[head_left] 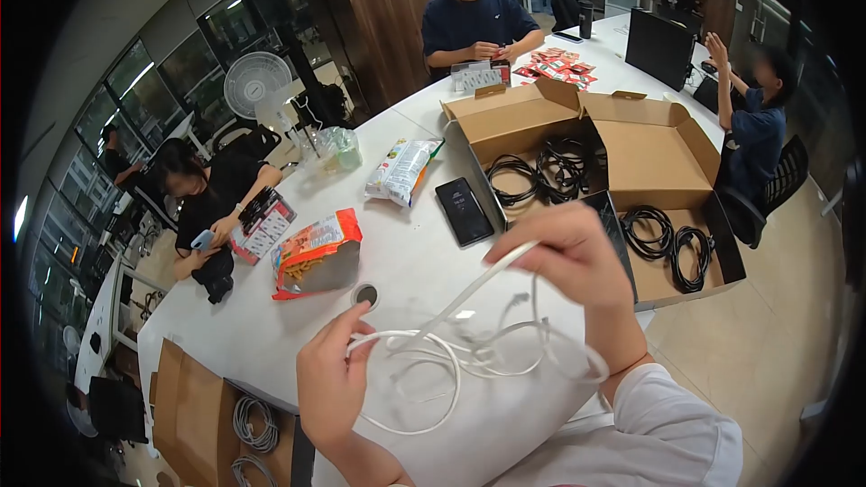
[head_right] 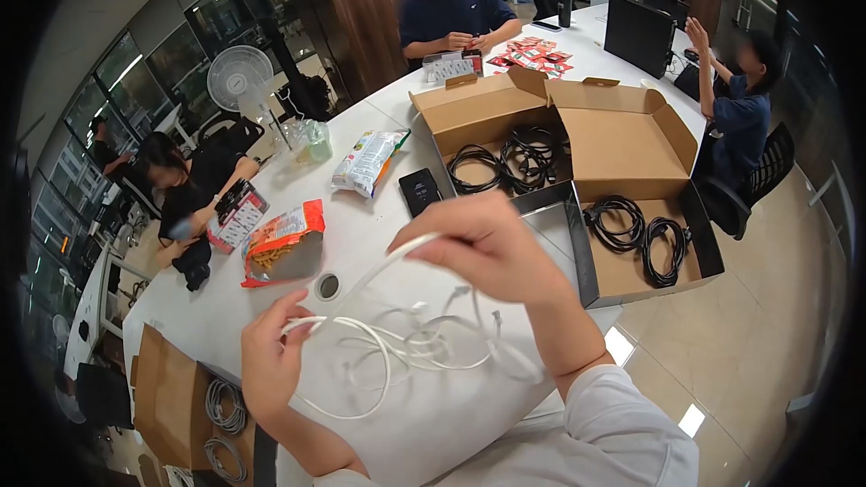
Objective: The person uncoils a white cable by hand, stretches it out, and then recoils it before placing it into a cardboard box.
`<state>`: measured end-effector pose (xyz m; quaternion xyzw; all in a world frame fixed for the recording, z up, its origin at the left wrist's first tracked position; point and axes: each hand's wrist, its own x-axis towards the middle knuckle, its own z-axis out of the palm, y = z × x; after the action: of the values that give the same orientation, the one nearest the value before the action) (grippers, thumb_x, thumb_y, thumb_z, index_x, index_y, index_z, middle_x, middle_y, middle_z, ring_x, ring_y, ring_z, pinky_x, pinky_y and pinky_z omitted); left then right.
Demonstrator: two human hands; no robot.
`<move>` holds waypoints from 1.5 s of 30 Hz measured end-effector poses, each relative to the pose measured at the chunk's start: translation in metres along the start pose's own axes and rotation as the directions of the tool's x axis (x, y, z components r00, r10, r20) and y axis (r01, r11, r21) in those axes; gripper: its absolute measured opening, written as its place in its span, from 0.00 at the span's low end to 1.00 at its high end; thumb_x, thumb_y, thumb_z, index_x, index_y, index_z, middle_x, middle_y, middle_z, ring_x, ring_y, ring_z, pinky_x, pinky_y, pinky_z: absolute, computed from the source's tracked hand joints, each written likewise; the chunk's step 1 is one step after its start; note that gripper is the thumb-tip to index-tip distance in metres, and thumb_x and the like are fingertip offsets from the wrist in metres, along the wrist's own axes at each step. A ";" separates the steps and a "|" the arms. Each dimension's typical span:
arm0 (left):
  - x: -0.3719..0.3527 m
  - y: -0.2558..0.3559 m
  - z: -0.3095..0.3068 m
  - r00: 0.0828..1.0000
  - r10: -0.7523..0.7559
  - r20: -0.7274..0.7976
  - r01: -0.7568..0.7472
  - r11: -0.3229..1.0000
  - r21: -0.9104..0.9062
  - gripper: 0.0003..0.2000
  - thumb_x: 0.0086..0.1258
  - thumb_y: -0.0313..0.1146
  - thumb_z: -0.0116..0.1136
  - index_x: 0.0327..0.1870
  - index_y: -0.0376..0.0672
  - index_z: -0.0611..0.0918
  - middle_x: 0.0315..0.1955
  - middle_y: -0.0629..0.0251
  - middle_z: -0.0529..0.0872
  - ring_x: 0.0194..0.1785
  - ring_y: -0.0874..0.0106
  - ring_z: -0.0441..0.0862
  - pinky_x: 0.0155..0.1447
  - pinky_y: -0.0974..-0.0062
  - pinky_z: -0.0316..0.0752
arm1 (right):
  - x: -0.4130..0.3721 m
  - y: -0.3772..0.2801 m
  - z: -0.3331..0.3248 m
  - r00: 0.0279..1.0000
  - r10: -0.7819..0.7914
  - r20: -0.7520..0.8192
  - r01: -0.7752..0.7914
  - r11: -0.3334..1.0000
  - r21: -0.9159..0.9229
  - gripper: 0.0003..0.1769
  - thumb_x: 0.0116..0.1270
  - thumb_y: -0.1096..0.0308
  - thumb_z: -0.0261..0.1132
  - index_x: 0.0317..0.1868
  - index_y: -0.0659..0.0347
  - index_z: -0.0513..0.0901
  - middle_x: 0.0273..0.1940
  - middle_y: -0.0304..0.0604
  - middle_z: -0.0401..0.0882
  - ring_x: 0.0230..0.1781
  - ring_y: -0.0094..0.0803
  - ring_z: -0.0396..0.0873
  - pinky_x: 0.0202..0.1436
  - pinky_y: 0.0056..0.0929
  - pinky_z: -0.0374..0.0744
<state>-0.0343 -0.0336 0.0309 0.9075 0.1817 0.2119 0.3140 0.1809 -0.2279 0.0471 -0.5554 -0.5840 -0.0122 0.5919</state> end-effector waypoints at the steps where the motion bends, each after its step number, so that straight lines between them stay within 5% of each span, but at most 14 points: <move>1: -0.001 -0.010 -0.005 1.000 -0.013 0.029 0.016 0.997 -0.082 0.22 0.58 0.15 0.51 0.57 0.35 0.76 0.30 0.55 0.82 0.30 0.67 0.80 0.36 0.71 0.74 | -0.003 0.004 -0.002 0.992 0.093 -0.082 -0.087 0.994 0.067 0.07 0.61 0.73 0.64 0.36 0.69 0.86 0.29 0.43 0.84 0.26 0.28 0.80 0.31 0.22 0.74; 5: -0.004 -0.011 -0.029 0.966 -0.256 0.048 0.260 0.945 -0.198 0.23 0.58 0.14 0.34 0.52 0.35 0.78 0.18 0.62 0.80 0.20 0.77 0.75 0.25 0.79 0.68 | -0.006 0.013 -0.012 0.887 0.233 -0.398 -0.118 0.949 0.292 0.10 0.71 0.69 0.61 0.43 0.67 0.84 0.23 0.27 0.70 0.21 0.12 0.61 0.23 0.14 0.56; 8: -0.004 -0.037 -0.036 0.953 -0.206 -0.224 0.133 0.944 -0.303 0.15 0.68 0.20 0.39 0.49 0.36 0.79 0.15 0.68 0.79 0.12 0.83 0.64 0.18 0.83 0.57 | -0.006 0.026 -0.031 0.845 0.244 -0.477 -0.035 0.914 0.405 0.11 0.74 0.67 0.59 0.44 0.67 0.83 0.22 0.26 0.68 0.20 0.11 0.59 0.22 0.14 0.55; 12: -0.002 -0.049 -0.047 0.888 -0.312 -0.337 -0.012 0.717 -0.697 0.11 0.78 0.37 0.46 0.46 0.39 0.78 0.12 0.74 0.69 0.11 0.87 0.55 0.16 0.87 0.48 | 0.007 0.034 -0.026 0.757 0.226 -0.614 -0.030 0.949 0.313 0.13 0.73 0.65 0.60 0.45 0.67 0.83 0.22 0.26 0.68 0.21 0.12 0.60 0.23 0.15 0.57; 14: 0.003 -0.064 -0.042 0.923 -0.268 -0.277 -0.157 0.395 -0.905 0.09 0.78 0.35 0.47 0.48 0.40 0.77 0.13 0.77 0.62 0.11 0.86 0.54 0.18 0.84 0.49 | 0.015 0.043 -0.012 0.711 0.198 -0.675 -0.098 0.978 0.184 0.14 0.73 0.64 0.61 0.45 0.68 0.83 0.22 0.26 0.68 0.22 0.12 0.60 0.25 0.15 0.58; 18: 0.017 -0.061 -0.036 0.896 -0.409 -0.174 -0.225 -0.080 -0.971 0.11 0.77 0.33 0.46 0.54 0.39 0.75 0.15 0.78 0.58 0.13 0.84 0.51 0.21 0.81 0.50 | 0.016 0.063 -0.003 0.928 0.357 -0.105 -0.358 0.934 0.009 0.13 0.69 0.65 0.65 0.44 0.69 0.84 0.24 0.31 0.76 0.25 0.13 0.66 0.26 0.18 0.64; 19: 0.016 -0.063 -0.035 0.920 -0.362 -0.153 -0.190 -0.070 -0.979 0.12 0.77 0.34 0.45 0.53 0.39 0.75 0.14 0.78 0.58 0.13 0.84 0.51 0.20 0.82 0.49 | 0.014 0.061 -0.001 0.909 0.409 0.082 -0.401 0.911 -0.097 0.14 0.67 0.65 0.67 0.47 0.68 0.84 0.25 0.36 0.79 0.24 0.16 0.68 0.25 0.21 0.67; 20: 0.018 -0.071 -0.031 0.943 -0.307 -0.128 -0.155 -0.063 -0.986 0.12 0.77 0.34 0.45 0.53 0.38 0.76 0.14 0.78 0.58 0.13 0.84 0.51 0.20 0.82 0.49 | 0.014 0.056 0.000 0.931 0.266 0.250 -0.194 0.941 -0.277 0.16 0.65 0.66 0.68 0.50 0.67 0.84 0.26 0.43 0.82 0.23 0.25 0.74 0.26 0.24 0.72; 23: 0.022 -0.071 -0.030 0.987 -0.147 -0.066 -0.065 0.018 -0.998 0.15 0.77 0.35 0.42 0.54 0.36 0.77 0.13 0.78 0.56 0.13 0.84 0.50 0.20 0.81 0.47 | 0.016 0.042 0.004 0.779 0.199 0.595 -0.101 0.976 -0.195 0.21 0.61 0.62 0.71 0.52 0.66 0.83 0.33 0.50 0.85 0.28 0.38 0.82 0.31 0.26 0.76; 27: 0.024 -0.055 -0.023 0.958 -0.248 -0.145 -0.045 0.369 -0.928 0.17 0.77 0.40 0.42 0.50 0.35 0.78 0.14 0.79 0.53 0.14 0.86 0.49 0.20 0.82 0.44 | 0.023 0.029 -0.003 0.822 0.019 0.569 -0.050 0.998 0.039 0.21 0.64 0.61 0.69 0.52 0.67 0.83 0.34 0.47 0.86 0.22 0.27 0.76 0.26 0.23 0.71; 30: 0.025 -0.056 -0.019 0.916 -0.312 -0.254 -0.066 0.507 -0.859 0.16 0.77 0.41 0.45 0.49 0.35 0.78 0.15 0.80 0.53 0.14 0.86 0.48 0.20 0.83 0.44 | 0.010 0.046 -0.006 0.980 -0.158 0.119 0.105 0.925 0.366 0.19 0.68 0.59 0.66 0.48 0.69 0.84 0.30 0.39 0.83 0.19 0.20 0.67 0.23 0.21 0.63; 33: 0.024 -0.057 -0.024 0.862 -0.391 -0.323 -0.144 0.422 -0.895 0.15 0.77 0.40 0.48 0.49 0.35 0.78 0.16 0.80 0.54 0.15 0.87 0.47 0.20 0.83 0.43 | 0.007 0.048 -0.002 0.913 0.112 -0.391 0.143 0.812 0.566 0.18 0.73 0.58 0.60 0.45 0.68 0.82 0.23 0.29 0.67 0.19 0.16 0.56 0.23 0.20 0.55; 39: 0.008 -0.070 -0.050 0.839 -0.420 -0.345 -0.321 0.129 -0.938 0.14 0.79 0.36 0.47 0.52 0.34 0.79 0.17 0.79 0.53 0.16 0.86 0.45 0.18 0.83 0.43 | 0.016 0.054 -0.023 0.634 0.367 -0.681 0.132 0.816 0.562 0.18 0.74 0.58 0.59 0.47 0.68 0.80 0.21 0.26 0.54 0.21 0.13 0.49 0.24 0.18 0.53; 45: 0.006 -0.075 -0.055 0.822 -0.420 -0.384 -0.378 0.102 -0.920 0.16 0.79 0.37 0.48 0.57 0.33 0.77 0.17 0.79 0.51 0.16 0.86 0.45 0.19 0.82 0.43 | 0.019 0.068 -0.012 0.728 0.184 -0.660 -0.234 0.972 0.012 0.17 0.73 0.59 0.61 0.49 0.66 0.83 0.26 0.31 0.75 0.26 0.16 0.66 0.30 0.17 0.65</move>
<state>-0.0712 0.0519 0.0231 0.3408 0.0895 0.5312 0.7705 0.2400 -0.1980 0.0206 -0.5985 -0.2720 -0.1607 0.7363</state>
